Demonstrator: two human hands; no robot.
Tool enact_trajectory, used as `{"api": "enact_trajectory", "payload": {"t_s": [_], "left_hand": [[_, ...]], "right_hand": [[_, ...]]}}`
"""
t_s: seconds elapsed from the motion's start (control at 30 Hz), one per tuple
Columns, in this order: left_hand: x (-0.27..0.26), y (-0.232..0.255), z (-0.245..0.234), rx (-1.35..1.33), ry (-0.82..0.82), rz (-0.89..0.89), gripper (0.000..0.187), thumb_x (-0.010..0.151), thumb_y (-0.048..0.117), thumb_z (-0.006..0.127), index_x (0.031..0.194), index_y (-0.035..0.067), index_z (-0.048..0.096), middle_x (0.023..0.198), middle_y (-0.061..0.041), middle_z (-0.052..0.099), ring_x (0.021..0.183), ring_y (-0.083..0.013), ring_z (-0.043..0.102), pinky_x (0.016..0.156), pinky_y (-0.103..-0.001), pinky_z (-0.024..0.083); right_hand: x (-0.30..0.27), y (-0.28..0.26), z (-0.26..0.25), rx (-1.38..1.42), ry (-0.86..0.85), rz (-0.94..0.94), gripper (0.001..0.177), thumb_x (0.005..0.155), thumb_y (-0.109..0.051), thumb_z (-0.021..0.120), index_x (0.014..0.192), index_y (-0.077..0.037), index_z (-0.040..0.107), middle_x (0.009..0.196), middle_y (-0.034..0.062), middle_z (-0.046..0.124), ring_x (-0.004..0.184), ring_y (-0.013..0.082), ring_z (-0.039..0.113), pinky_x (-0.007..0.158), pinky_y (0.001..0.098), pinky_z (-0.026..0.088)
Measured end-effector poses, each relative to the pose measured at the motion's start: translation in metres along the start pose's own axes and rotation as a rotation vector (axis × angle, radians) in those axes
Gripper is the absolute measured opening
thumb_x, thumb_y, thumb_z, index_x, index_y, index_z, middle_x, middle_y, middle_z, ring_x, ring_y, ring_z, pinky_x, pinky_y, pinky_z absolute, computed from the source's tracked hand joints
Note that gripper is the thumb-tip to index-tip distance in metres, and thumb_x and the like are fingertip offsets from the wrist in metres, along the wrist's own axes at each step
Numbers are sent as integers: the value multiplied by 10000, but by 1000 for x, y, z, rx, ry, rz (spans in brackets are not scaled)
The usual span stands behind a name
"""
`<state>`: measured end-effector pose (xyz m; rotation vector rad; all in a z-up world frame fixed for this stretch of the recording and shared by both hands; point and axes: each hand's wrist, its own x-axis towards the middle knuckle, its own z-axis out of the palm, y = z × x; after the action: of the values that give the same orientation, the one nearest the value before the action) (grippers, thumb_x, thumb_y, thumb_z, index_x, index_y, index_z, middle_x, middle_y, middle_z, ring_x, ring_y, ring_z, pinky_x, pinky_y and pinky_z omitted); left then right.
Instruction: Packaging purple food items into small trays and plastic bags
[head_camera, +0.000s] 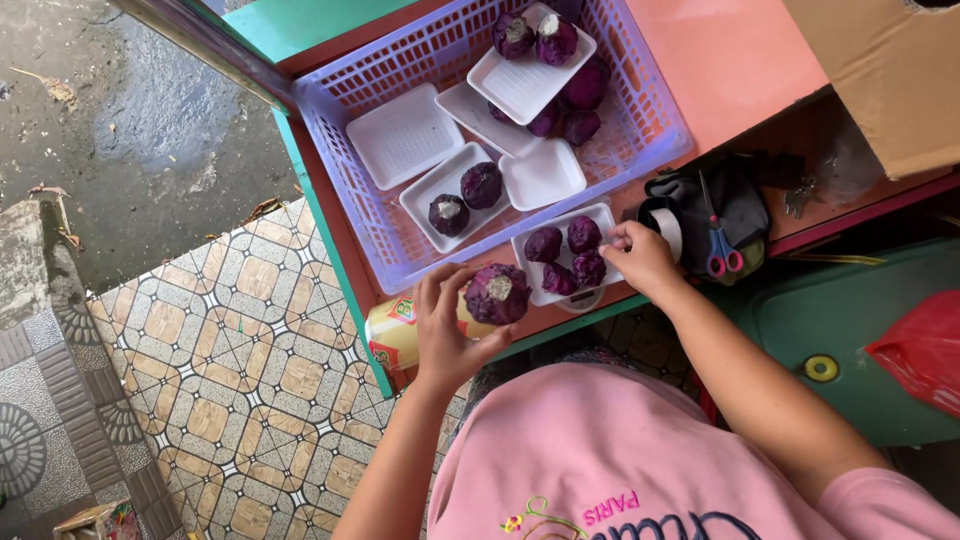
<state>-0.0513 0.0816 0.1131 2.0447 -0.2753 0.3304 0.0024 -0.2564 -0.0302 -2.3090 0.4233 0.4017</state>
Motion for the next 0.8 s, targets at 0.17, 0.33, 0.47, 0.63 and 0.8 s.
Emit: {"api": "enact_trajectory", "payload": {"t_s": [0.17,0.33,0.47,0.63,0.8], "left_hand": [[-15,-6,-9,16,5,2,714,637,485,927,1154,75,653,1175,-134,597,1121,-359,571,1018,-474,429],[-22,-6,-8,2,7,8,702,644,496,919,1128,59,657,1133,-148,611,1104,-380,588,1018,-506,435],[-21,-4,-8,-8,10,1,690,674,514,898,1130,60,648,1127,-145,607,1092,-379,594,1006,-514,438],[-22,-7,-8,-14,13,-22,685,682,535,882,1125,66,652,1131,-139,607,1090,-371,591,996,-504,446],[-24,-3,-11,12,20,-16,673,690,555,867,1101,69,647,1113,-130,611,1094,-360,597,996,-495,444]], "right_hand": [[-47,-83,-29,-230,-223,189,732,829,-641,680,1240,-36,699,1178,180,740,1167,354,674,937,486,541],[-66,-118,-37,-336,-317,203,870,828,-650,648,1377,20,579,1352,274,640,1280,416,605,985,562,521],[-63,-108,-34,-337,-293,185,866,827,-645,652,1369,23,546,1323,267,639,1258,421,614,957,563,535],[-40,-47,3,-205,-13,-82,549,847,-397,767,1226,-31,612,1024,141,648,1041,402,674,829,518,560],[-28,-59,29,-554,307,-617,527,723,-417,812,1178,-194,667,1088,20,601,1082,289,565,791,452,527]]}}
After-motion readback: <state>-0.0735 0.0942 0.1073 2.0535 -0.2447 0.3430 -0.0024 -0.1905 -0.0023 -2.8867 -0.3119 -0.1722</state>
